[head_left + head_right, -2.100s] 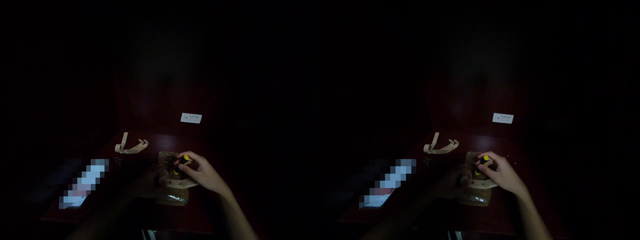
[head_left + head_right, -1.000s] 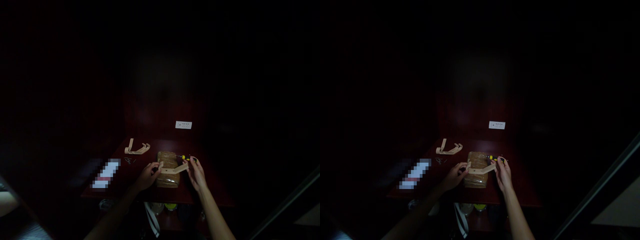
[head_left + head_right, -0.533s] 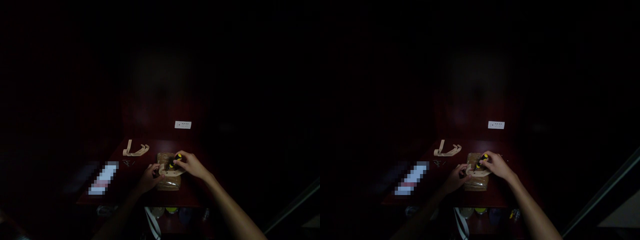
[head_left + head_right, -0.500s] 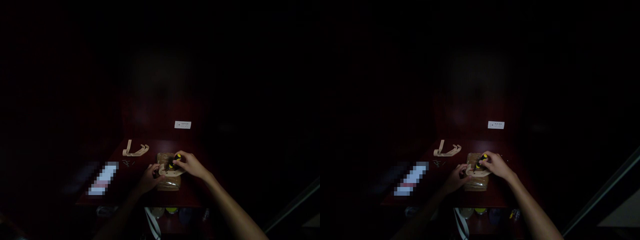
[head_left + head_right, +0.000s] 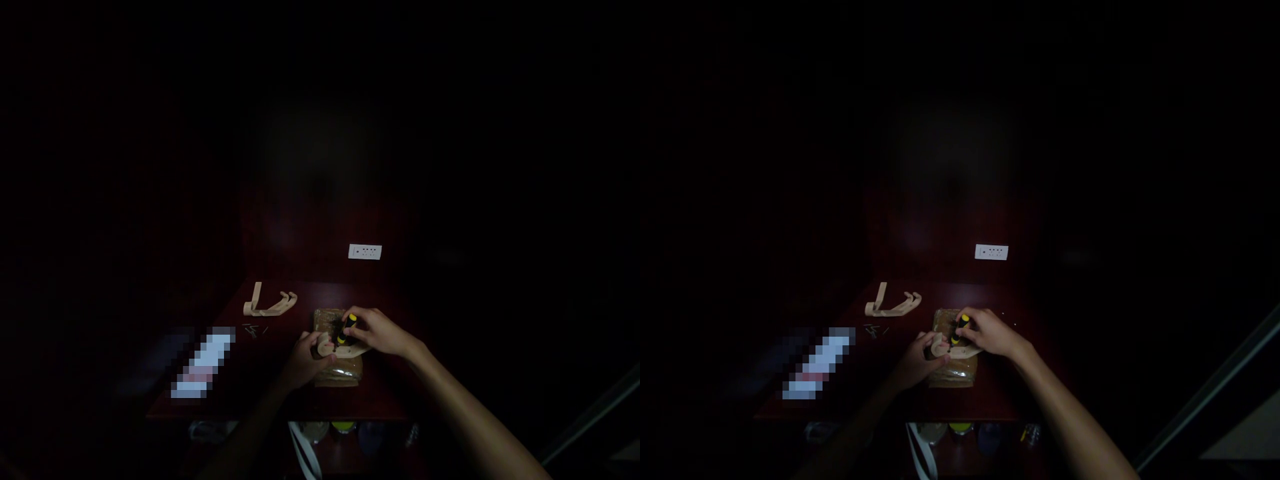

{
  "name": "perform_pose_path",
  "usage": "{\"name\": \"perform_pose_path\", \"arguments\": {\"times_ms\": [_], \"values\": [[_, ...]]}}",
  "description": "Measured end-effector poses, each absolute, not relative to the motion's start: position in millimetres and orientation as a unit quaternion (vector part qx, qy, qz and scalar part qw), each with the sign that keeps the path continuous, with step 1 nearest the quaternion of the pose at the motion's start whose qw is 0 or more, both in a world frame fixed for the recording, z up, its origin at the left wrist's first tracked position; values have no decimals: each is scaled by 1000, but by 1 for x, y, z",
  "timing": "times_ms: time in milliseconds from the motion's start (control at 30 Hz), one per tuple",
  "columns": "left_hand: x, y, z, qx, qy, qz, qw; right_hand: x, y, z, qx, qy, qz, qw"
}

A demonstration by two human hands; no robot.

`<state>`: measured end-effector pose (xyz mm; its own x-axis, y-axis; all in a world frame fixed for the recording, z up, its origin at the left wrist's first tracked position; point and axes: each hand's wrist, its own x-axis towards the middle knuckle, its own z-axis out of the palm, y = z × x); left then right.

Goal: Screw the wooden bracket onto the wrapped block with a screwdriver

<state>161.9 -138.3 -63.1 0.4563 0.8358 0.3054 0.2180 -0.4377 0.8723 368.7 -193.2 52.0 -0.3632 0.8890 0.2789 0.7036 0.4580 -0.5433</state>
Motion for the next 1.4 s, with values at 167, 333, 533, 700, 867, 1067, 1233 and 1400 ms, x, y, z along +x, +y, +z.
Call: {"name": "perform_pose_path", "arguments": {"times_ms": [167,333,533,700,867,1067,1233,1400], "values": [[161,-137,-60,773,361,364,373,360,-192,67,-477,-840,146,212],[161,-137,-61,781,377,353,351,344,-179,83,-464,-876,95,96],[160,-138,-59,776,373,346,372,334,-168,90,-464,-880,91,36],[158,-137,-56,790,372,329,359,337,-171,88,-508,-858,62,35],[158,-137,-57,783,366,336,374,334,-173,89,-527,-849,43,23],[158,-136,-59,786,369,336,365,329,-175,92,-555,-830,52,14],[159,-133,-61,781,366,338,377,330,-175,91,-558,-828,54,20],[159,-133,-61,788,361,337,367,332,-173,93,-506,-860,63,22]]}}
